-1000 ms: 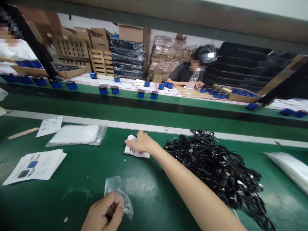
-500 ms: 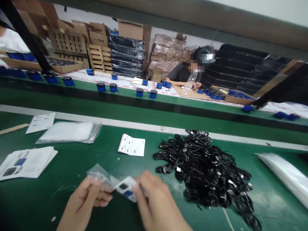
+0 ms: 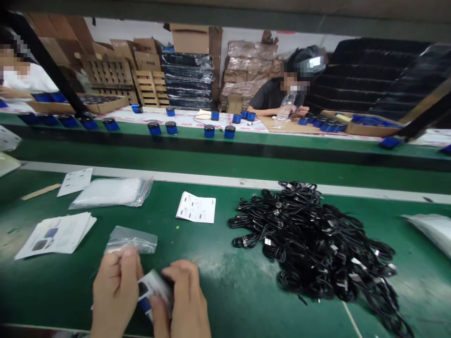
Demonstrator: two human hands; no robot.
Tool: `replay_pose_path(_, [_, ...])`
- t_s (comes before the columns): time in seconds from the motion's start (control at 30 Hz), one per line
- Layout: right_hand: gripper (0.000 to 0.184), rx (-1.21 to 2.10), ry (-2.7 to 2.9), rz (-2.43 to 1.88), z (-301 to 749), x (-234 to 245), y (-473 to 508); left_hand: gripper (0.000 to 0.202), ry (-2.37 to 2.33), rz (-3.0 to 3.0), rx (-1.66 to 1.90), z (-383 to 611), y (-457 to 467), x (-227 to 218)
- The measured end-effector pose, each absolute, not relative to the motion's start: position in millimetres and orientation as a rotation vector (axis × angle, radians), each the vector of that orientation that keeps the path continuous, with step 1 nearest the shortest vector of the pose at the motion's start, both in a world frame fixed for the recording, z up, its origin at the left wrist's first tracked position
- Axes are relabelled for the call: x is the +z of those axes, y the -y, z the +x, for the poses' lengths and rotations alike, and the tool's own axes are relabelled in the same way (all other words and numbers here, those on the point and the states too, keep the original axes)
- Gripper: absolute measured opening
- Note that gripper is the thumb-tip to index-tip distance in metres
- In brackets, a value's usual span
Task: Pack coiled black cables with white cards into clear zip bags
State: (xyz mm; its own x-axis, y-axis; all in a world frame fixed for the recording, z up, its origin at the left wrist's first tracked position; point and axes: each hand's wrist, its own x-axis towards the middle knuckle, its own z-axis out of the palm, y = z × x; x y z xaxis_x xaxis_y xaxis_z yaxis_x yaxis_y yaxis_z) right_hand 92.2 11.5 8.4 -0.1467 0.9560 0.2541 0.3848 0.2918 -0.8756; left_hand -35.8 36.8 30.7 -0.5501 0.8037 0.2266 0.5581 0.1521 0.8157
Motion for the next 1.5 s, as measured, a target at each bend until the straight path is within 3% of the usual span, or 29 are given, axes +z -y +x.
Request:
replay_pose_path(0.07, [0.063, 1.066, 1.515, -1.255, 88, 2, -7, 0.03, -2.209, 1.309, 1.409, -35, -38, 34])
replay_pose_path(0.13, [0.074, 1.335, 1.366, -1.261, 84, 0, -6, 0.034, -2.206, 1.309, 1.466, -34, -40, 39])
replay_pose_path(0.17, [0.071, 1.447, 1.329, -1.262, 82, 1, -7, 0.036, -2.194, 1.312, 1.487, -33, -41, 41])
replay_pose_path(0.23, [0.05, 1.535, 1.365, -1.295, 82, 6, -11, 0.038, -2.173, 1.317, 1.506, -31, -42, 43])
replay_pose_path(0.37, [0.004, 1.346, 1.57, -1.365, 86, 16, -19, 0.032, -2.192, 1.314, 1.497, -30, -38, 39])
replay_pose_path(0.5, [0.009, 1.338, 1.538, -1.318, 88, 16, -21, 0.023, -2.233, 1.367, 1.46, -33, -33, 28])
replay_pose_path(0.57, [0.006, 1.475, 1.396, -1.274, 85, 11, -21, 0.019, -2.249, 1.384, 1.445, -34, -32, 25])
replay_pose_path(0.7, [0.023, 1.789, 1.008, -1.114, 80, 3, -21, 0.018, -2.264, 1.383, 1.442, -29, -32, 28])
replay_pose_path(0.77, [0.014, 1.82, 1.051, -1.142, 83, 1, -22, 0.018, -2.262, 1.374, 1.436, -25, -32, 32])
replay_pose_path(0.83, [0.006, 1.683, 1.258, -1.226, 89, 1, -23, 0.021, -2.241, 1.375, 1.412, -23, -32, 36])
replay_pose_path(1.07, [0.016, 0.807, 1.549, -1.04, 113, 17, -28, 0.023, -2.172, 1.459, 1.276, -26, -32, 35])
replay_pose_path(1.27, [0.018, 0.586, 1.69, -1.008, 116, 12, -30, 0.02, -2.089, 1.77, 1.186, -23, -26, 27])
replay_pose_path(1.5, [0.044, 0.518, 2.0, -1.263, 123, 9, -27, 0.019, -1.937, 2.309, 1.046, -21, -23, 19])
